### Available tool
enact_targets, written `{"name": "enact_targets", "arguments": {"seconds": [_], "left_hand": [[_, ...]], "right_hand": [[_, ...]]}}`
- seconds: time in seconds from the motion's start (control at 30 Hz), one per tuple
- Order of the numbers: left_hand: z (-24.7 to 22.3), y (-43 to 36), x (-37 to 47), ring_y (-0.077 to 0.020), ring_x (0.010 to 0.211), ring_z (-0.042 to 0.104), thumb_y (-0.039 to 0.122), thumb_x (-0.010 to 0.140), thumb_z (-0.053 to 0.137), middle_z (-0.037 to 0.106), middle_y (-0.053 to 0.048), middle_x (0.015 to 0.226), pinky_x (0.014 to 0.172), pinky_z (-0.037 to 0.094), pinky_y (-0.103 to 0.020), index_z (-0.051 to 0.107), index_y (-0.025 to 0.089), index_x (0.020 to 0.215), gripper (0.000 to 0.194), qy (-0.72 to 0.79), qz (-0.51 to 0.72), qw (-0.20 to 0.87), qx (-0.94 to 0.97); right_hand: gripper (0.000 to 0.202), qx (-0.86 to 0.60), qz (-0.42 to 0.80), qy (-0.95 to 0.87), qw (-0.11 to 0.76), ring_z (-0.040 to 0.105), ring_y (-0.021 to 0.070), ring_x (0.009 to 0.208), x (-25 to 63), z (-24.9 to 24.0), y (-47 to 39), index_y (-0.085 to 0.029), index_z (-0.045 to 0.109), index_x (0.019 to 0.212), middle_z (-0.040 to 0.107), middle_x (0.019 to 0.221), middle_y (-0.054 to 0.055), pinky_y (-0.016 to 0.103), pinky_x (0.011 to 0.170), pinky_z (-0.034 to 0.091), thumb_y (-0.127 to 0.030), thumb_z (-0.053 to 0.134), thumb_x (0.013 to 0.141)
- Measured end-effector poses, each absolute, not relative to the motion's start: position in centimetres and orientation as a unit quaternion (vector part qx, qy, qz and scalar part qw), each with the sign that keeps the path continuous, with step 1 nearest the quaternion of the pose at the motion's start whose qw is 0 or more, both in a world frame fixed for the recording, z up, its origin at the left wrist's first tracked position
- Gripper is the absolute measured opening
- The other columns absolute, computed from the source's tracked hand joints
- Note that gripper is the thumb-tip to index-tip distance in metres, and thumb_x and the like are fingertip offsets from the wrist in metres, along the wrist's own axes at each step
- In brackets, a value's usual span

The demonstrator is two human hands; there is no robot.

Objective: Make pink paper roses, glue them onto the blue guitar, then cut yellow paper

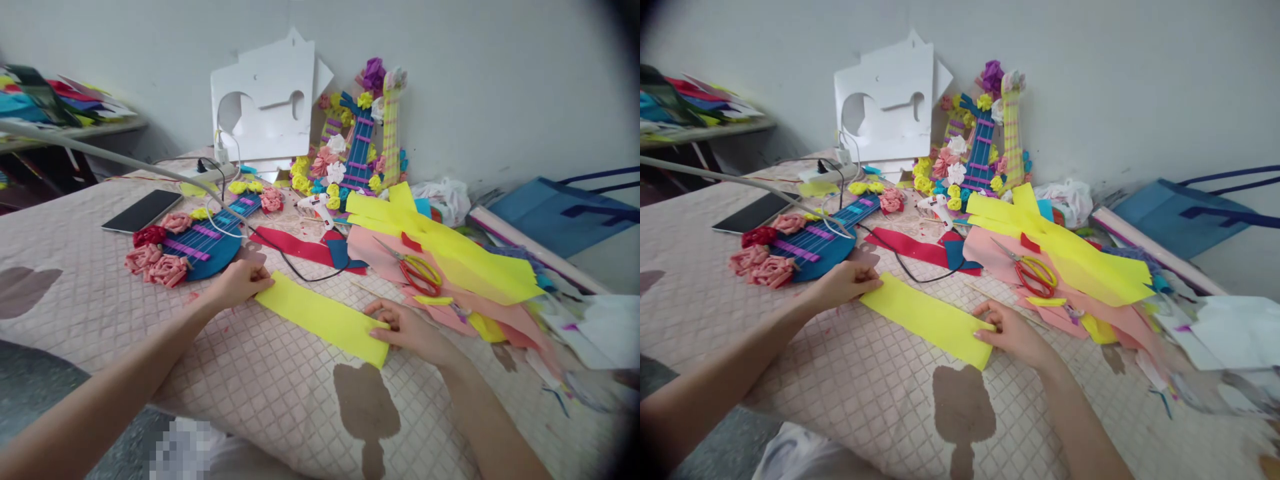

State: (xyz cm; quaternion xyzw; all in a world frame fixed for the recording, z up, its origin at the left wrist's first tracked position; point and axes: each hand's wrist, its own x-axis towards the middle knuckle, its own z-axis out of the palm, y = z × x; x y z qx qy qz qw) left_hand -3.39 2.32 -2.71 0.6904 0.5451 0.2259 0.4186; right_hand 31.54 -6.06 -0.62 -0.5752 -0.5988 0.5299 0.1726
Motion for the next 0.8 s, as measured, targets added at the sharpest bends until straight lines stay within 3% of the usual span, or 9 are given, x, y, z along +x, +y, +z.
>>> {"name": "enact_targets", "arguments": {"seconds": [0.23, 0.37, 0.63, 0.8], "left_hand": [[-2.8, 2.4, -3.4, -0.0089, 0.045, 0.044, 0.043, 0.067, 0.065, 0.055, 0.002, 0.053, 0.042, 0.031, -0.020, 0.059, 0.016, 0.069, 0.028, 0.540, 0.236, 0.428, 0.686], [-2.9, 2.4, -3.4, -0.0094, 0.046, 0.046, 0.044, 0.069, 0.062, 0.057, 0.000, 0.056, 0.043, 0.032, -0.020, 0.060, 0.015, 0.070, 0.029, 0.542, 0.228, 0.413, 0.695], [-3.1, 2.6, -3.6, -0.0102, 0.049, 0.048, 0.047, 0.068, 0.061, 0.060, -0.001, 0.060, 0.044, 0.033, -0.020, 0.061, 0.016, 0.073, 0.031, 0.548, 0.218, 0.408, 0.697], [-3.1, 2.7, -3.7, -0.0092, 0.044, 0.044, 0.048, 0.068, 0.060, 0.057, 0.000, 0.055, 0.041, 0.031, -0.020, 0.061, 0.016, 0.072, 0.032, 0.550, 0.206, 0.403, 0.702]], "right_hand": [[0.040, -0.587, 0.530, -0.586, 0.174, 0.052, 0.0124, 0.059, 31.0, 0.1, -6.1, -0.023, 0.052, 0.096, 0.044, 0.063, -0.007, 0.023, 0.050, 0.039, -0.047, 0.072, 0.070], [0.038, -0.582, 0.518, -0.601, 0.179, 0.055, 0.0145, 0.064, 31.4, -0.3, -6.2, -0.023, 0.051, 0.101, 0.049, 0.067, -0.005, 0.025, 0.053, 0.043, -0.046, 0.067, 0.076], [0.025, -0.626, 0.269, -0.666, 0.305, 0.059, 0.0223, 0.096, 31.6, 0.3, -7.4, -0.023, 0.055, 0.103, 0.061, 0.108, 0.008, 0.034, 0.075, 0.050, -0.043, 0.050, 0.089], [0.032, -0.574, 0.174, -0.745, 0.292, 0.048, 0.0249, 0.122, 31.2, 0.4, -10.2, -0.025, 0.053, 0.122, 0.054, 0.130, 0.009, 0.043, 0.102, 0.039, -0.038, 0.041, 0.095]]}}
